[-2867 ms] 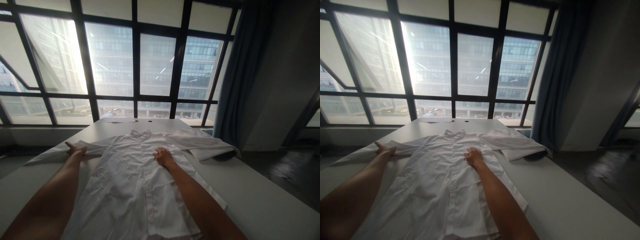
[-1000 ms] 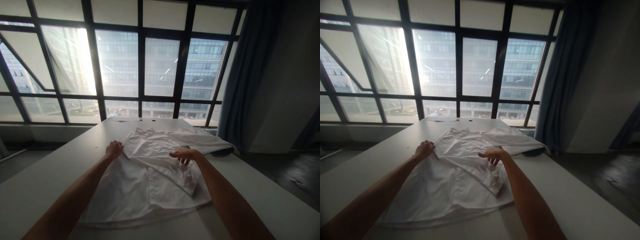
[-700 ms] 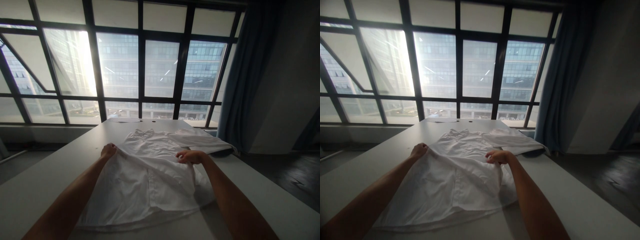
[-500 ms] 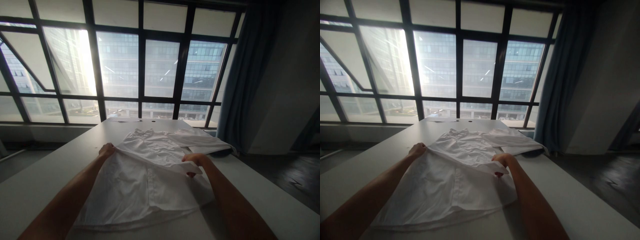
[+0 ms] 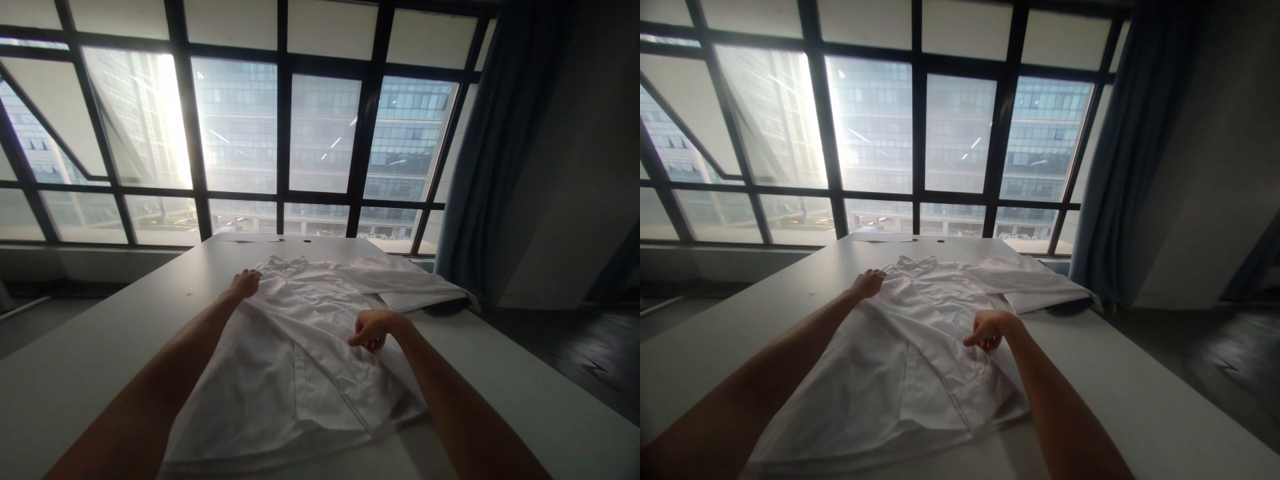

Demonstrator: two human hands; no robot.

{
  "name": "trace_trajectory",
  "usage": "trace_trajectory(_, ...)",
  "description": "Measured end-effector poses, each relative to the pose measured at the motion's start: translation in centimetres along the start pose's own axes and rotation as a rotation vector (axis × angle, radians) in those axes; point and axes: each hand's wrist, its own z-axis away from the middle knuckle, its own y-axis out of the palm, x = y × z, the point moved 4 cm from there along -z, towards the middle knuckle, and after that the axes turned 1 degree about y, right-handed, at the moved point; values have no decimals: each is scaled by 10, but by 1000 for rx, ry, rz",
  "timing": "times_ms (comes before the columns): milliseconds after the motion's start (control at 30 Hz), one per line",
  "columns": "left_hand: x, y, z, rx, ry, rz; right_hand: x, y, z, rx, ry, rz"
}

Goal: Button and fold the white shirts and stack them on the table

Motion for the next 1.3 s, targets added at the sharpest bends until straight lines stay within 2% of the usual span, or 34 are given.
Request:
trace_trajectory(133,-29,15,-36,66,146,5,1,2,0,5,-7,54)
trace_trajectory(300,-38,32,-65,186,298,-101,7,1,-5,-39,8,166)
trace_trajectory(400,-31,28,-81,185,282,-139,9,1,-7,-36,22,191)
trace_trajectory(533,-18,16,-98,102,191,-141,10,-1,-6,-33,33,143)
trace_trajectory(600,-13,16,-100,67,144,-136,11,-2,-4,-38,43,128)
trace_trajectory(767,-17,29,-79,25,79,-125,12,-4,7,-68,77,167)
trace_trajectory(833,-20,31,-64,38,69,-116,22,-8,13,-236,-12,231)
trace_trajectory(933,-19,35,-40,117,77,-90,50,-7,21,-636,-285,294)
trace_trajectory(1000,-12,40,-23,171,78,-68,69,5,18,-759,-469,276)
trace_trajectory(1067,-1,47,-7,196,74,-53,83,24,7,-721,-627,270)
trace_trajectory(1133,12,54,6,217,69,-43,90,43,-7,-604,-718,303)
trace_trajectory(1200,21,60,15,241,69,-29,91,57,-17,-480,-738,355)
trace_trajectory(1300,28,62,22,271,48,-11,83,62,-22,-377,-670,386)
